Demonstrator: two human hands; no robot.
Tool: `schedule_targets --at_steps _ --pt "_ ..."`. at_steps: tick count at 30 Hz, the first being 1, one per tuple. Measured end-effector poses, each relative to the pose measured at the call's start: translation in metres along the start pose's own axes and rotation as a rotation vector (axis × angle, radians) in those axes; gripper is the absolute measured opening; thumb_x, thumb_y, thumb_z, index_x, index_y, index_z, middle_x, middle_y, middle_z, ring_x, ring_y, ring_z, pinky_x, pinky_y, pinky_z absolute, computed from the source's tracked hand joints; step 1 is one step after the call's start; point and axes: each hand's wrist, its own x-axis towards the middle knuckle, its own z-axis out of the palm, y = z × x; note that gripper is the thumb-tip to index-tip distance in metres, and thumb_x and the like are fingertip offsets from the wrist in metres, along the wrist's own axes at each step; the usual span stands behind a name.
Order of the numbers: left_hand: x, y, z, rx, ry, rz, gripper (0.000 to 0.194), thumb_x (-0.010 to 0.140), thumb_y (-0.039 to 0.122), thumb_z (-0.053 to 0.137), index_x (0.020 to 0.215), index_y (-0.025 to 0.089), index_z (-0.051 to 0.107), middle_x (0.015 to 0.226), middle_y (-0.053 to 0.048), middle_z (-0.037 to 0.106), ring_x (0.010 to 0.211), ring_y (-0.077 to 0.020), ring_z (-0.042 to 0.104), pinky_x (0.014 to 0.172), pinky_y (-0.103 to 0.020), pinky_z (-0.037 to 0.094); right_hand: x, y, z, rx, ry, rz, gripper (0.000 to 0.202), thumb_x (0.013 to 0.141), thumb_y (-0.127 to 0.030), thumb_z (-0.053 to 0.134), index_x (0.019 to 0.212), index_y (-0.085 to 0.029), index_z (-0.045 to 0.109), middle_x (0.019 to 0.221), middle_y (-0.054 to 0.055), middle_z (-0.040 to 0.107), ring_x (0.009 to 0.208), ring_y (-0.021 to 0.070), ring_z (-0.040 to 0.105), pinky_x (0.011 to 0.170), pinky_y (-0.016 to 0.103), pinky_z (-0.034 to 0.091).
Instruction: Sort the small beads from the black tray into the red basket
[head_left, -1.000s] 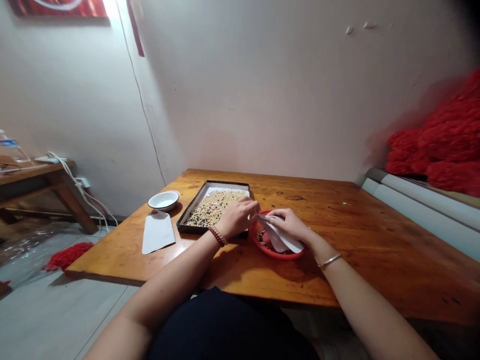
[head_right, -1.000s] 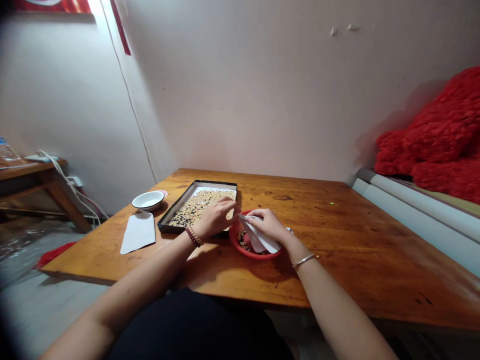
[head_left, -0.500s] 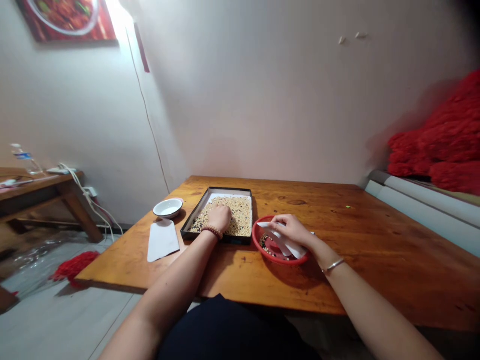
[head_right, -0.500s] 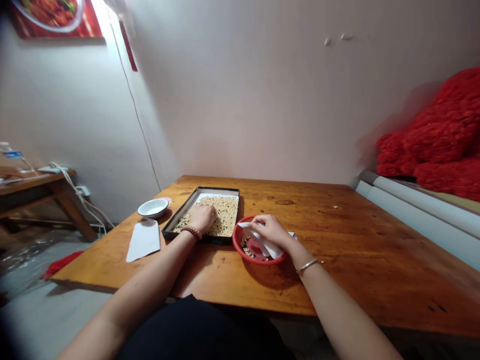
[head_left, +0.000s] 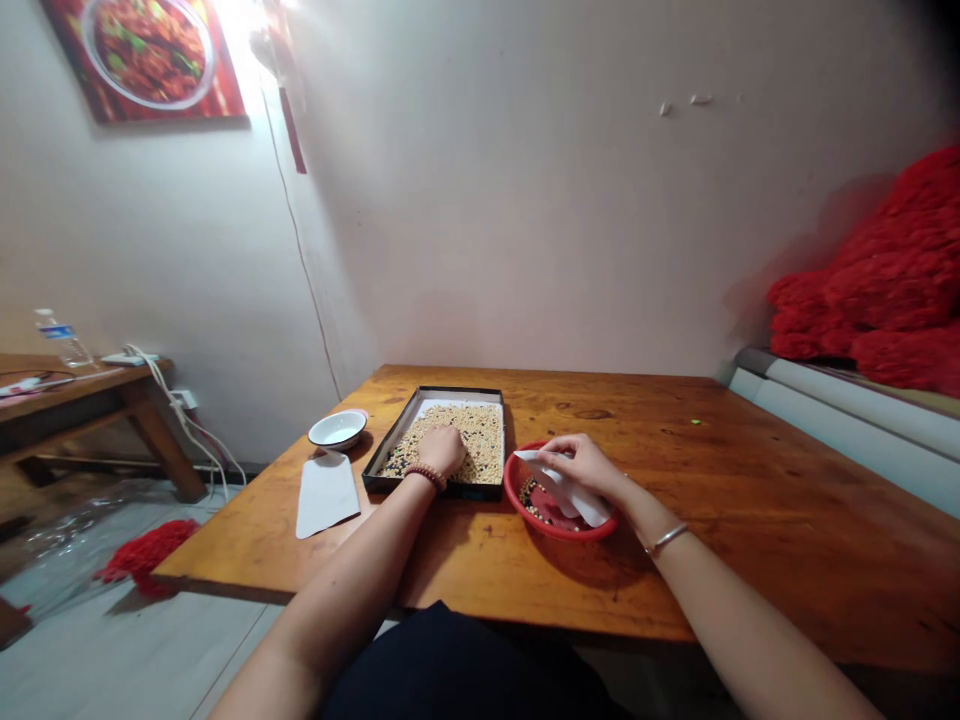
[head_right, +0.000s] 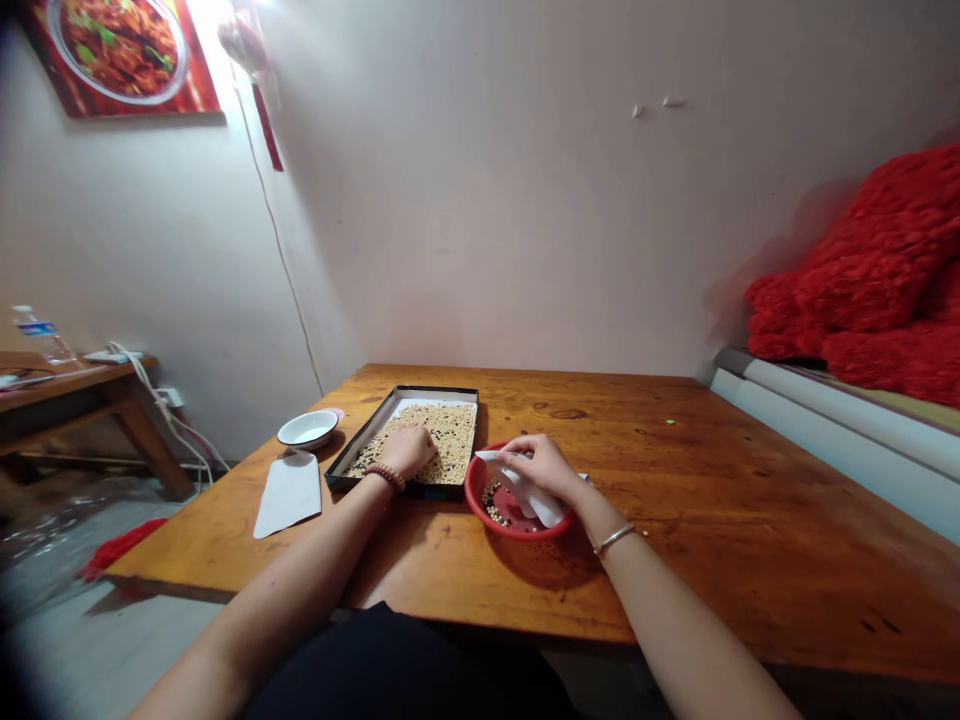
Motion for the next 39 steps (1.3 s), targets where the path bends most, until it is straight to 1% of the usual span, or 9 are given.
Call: schedule_targets --at_steps 4,6,10,13,15,25,30,37,39 --pt "-0.001 0.002 -0.003 -0.004 0.078 0.033 0.022 0.087 0.024 0.052 0.085 0.012 0.071 0.096 -0.016 0.066 0.103 -0.0285 0.055 0.086 -0.035 0.045 0.001 -0.001 -0.001 0.06 0.073 0.007 0.043 0.07 -0.054 0.069 0.079 -0.012 0.074 0.076 0.01 0.072 0.069 0.0203 0.062 0.063 0.029 0.044" --pt "-0.003 0.007 -0.007 -0.056 0.195 0.095 0.024 0.091 0.028 0.05 0.088 0.015 0.07 0.099 -0.013 0.065 0.103 -0.0267 0.053 0.087 -0.036 0.045 0.002 0.0 -0.002 0.065 0.097 0.018 0.043 0.069 -0.054 0.069 0.079 -0.012 0.074 0.076 0.01 0.072 0.068 0.0203 0.062 0.062 0.029 0.043" --pt "-0.012 0.03 -0.016 -0.242 0.482 0.424 0.018 0.093 0.03 0.051 0.09 0.019 0.066 0.097 -0.007 0.062 0.097 -0.0211 0.052 0.085 -0.034 0.046 0.003 0.004 -0.002 0.065 0.104 0.019 0.041 0.072 -0.052 0.066 0.082 -0.012 0.073 0.079 0.01 0.072 0.07 0.0211 0.063 0.064 0.03 0.045" --pt "-0.023 0.047 -0.018 -0.277 0.523 0.646 0.017 0.094 0.029 0.051 0.09 0.019 0.064 0.096 -0.006 0.059 0.093 -0.0182 0.053 0.083 -0.032 0.047 0.004 0.006 -0.001 0.083 0.121 -0.003 0.04 0.075 -0.052 0.064 0.084 -0.014 0.073 0.084 0.01 0.073 0.077 0.0225 0.065 0.071 0.032 0.048" --pt "-0.029 0.054 -0.019 -0.289 0.522 0.705 0.017 0.094 0.03 0.051 0.09 0.02 0.064 0.095 -0.006 0.059 0.092 -0.0174 0.053 0.08 -0.03 0.047 0.004 0.007 -0.001 0.111 0.125 -0.005 0.042 0.075 -0.053 0.063 0.086 -0.014 0.072 0.086 0.01 0.073 0.079 0.0232 0.066 0.073 0.033 0.048" --pt "-0.031 0.056 -0.017 -0.293 0.53 0.739 0.019 0.093 0.033 0.053 0.085 0.021 0.067 0.098 -0.005 0.059 0.092 -0.0168 0.052 0.078 -0.029 0.047 0.005 0.004 -0.001 0.18 0.117 -0.002 0.045 0.074 -0.056 0.062 0.086 -0.014 0.073 0.086 0.01 0.073 0.078 0.0222 0.065 0.071 0.032 0.048" --pt "-0.032 0.057 -0.013 -0.293 0.526 0.732 0.017 0.092 0.034 0.055 0.087 0.022 0.067 0.098 -0.004 0.059 0.092 -0.0169 0.053 0.081 -0.03 0.047 0.004 0.001 -0.001 0.163 0.057 0.012 0.047 0.074 -0.058 0.06 0.084 -0.013 0.072 0.081 0.008 0.072 0.073 0.0205 0.062 0.066 0.03 0.046" --pt "-0.034 0.061 -0.015 -0.342 0.501 0.672 0.015 0.093 0.03 0.052 0.089 0.021 0.064 0.099 -0.005 0.059 0.094 -0.0171 0.054 0.083 -0.03 0.047 0.004 0.001 0.0 0.208 0.039 0.041 0.055 0.073 -0.068 0.057 0.07 -0.014 0.064 0.064 0.003 0.062 0.057 0.0139 0.05 0.054 0.026 0.038" --pt "-0.033 0.06 -0.016 -0.326 0.483 0.598 0.018 0.094 0.029 0.048 0.091 0.02 0.063 0.099 -0.006 0.059 0.094 -0.0173 0.055 0.084 -0.029 0.047 0.004 0.003 -0.001 0.217 0.048 0.052 0.057 0.072 -0.071 0.056 0.065 -0.014 0.06 0.059 0.002 0.057 0.053 0.0122 0.046 0.05 0.025 0.035"
